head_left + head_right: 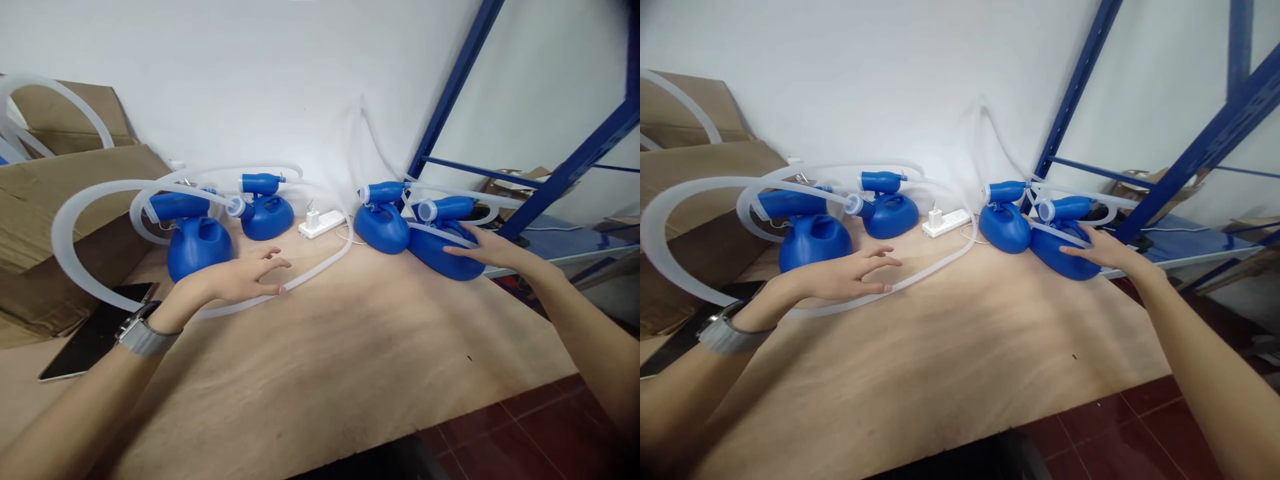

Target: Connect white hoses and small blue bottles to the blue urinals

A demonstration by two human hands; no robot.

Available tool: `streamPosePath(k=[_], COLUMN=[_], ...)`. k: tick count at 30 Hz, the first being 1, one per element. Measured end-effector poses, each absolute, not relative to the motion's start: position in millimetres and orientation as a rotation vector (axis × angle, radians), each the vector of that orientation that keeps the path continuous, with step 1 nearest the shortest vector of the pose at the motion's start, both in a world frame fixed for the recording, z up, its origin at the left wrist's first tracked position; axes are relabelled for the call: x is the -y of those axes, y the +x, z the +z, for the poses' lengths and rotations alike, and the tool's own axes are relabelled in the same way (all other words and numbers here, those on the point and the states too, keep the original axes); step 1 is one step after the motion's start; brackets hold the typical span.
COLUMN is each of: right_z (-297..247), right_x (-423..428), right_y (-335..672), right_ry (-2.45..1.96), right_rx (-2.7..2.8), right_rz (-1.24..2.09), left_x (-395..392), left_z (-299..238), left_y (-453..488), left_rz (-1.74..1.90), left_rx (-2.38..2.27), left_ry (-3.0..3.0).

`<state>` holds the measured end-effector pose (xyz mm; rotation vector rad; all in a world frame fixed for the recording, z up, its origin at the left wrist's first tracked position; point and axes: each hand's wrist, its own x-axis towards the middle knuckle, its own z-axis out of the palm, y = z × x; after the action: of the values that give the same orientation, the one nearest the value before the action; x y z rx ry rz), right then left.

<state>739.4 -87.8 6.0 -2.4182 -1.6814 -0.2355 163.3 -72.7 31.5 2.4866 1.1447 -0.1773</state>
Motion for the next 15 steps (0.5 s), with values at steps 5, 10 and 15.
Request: streamPosePath(k=[5, 10, 15], right_z=[-21, -23, -13], right_x=[111, 144, 163], right_y=[760, 756, 735], right_ry=[-2.273, -2.279, -2.390], right_rx=[1.744, 1.588, 1.459], right_rz=[-0.130, -0.283, -0.317], left_x=[72, 70, 66], left_z=[31, 29, 21], left_y=[164, 158, 159], left_rz=[-0.241, -0.263, -0.299], left_rx=[-1.107, -1.116, -1.078], left_ry=[2.498, 2.494, 2.470])
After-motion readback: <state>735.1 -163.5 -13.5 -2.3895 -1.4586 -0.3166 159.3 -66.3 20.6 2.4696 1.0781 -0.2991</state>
